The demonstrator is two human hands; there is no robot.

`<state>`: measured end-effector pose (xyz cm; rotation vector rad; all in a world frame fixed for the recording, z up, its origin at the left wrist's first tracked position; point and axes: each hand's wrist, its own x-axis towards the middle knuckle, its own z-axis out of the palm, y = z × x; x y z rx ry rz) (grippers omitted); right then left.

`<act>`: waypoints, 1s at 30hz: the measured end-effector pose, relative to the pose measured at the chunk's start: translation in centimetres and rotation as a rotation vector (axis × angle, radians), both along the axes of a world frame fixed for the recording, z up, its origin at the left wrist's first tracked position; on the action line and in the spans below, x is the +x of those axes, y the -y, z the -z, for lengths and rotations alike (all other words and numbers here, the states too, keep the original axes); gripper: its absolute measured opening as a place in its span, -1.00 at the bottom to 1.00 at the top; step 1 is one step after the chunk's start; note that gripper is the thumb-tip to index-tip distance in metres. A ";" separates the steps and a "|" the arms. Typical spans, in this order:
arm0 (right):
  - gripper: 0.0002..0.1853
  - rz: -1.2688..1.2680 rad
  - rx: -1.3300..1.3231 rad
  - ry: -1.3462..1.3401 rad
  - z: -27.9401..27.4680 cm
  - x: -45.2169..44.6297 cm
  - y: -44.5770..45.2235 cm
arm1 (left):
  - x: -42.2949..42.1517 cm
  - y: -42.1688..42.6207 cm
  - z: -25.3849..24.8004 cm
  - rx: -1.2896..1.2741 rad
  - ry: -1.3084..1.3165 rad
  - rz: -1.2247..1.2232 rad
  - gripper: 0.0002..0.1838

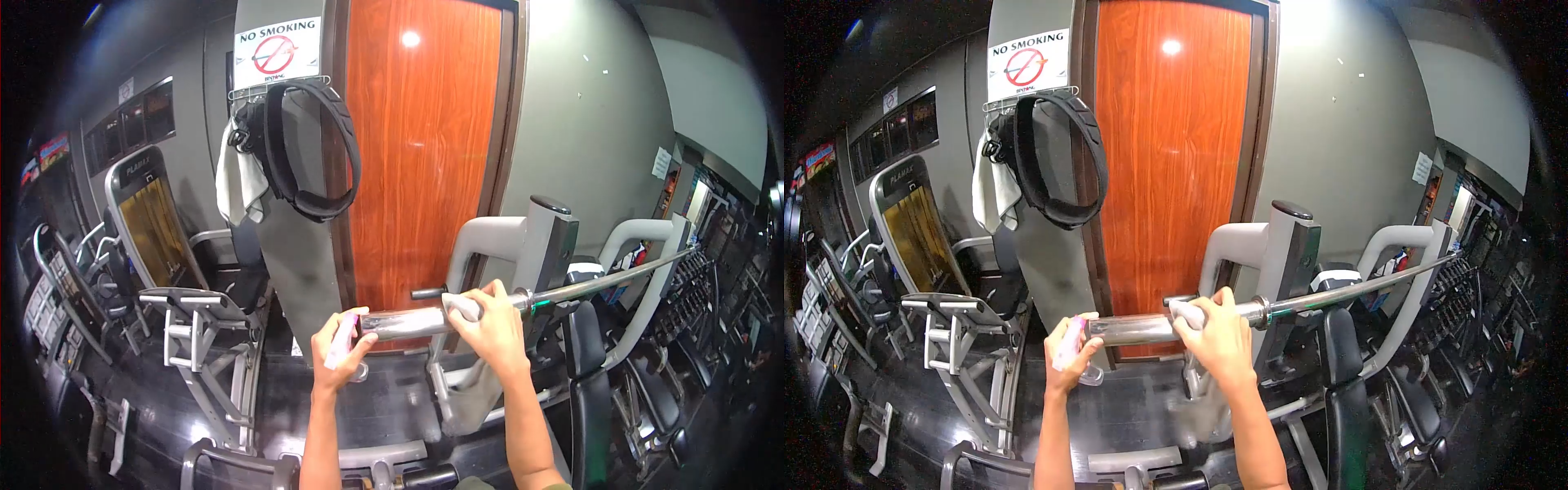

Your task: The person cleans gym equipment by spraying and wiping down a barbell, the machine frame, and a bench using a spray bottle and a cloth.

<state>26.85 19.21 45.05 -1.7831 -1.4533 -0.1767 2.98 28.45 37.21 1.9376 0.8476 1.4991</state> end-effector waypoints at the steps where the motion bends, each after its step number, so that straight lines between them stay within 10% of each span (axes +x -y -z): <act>1: -0.66 0.001 -0.006 0.061 0.0 -0.2 -0.5 | 0.2 0.3 -0.6 -0.062 0.018 -0.006 -0.62; 8: -0.58 -0.367 -0.136 0.185 -0.8 -3.6 -5.2 | 0.9 -0.6 -0.7 -0.089 0.015 -0.024 -0.64; 16: -0.59 0.027 -0.112 0.085 -1.1 0.0 -1.4 | 0.8 -0.9 0.1 0.053 -0.012 0.022 -0.69; 30: -0.71 -0.005 0.100 0.003 1.6 -0.6 1.1 | 0.3 -0.2 0.3 0.053 0.031 0.126 -0.50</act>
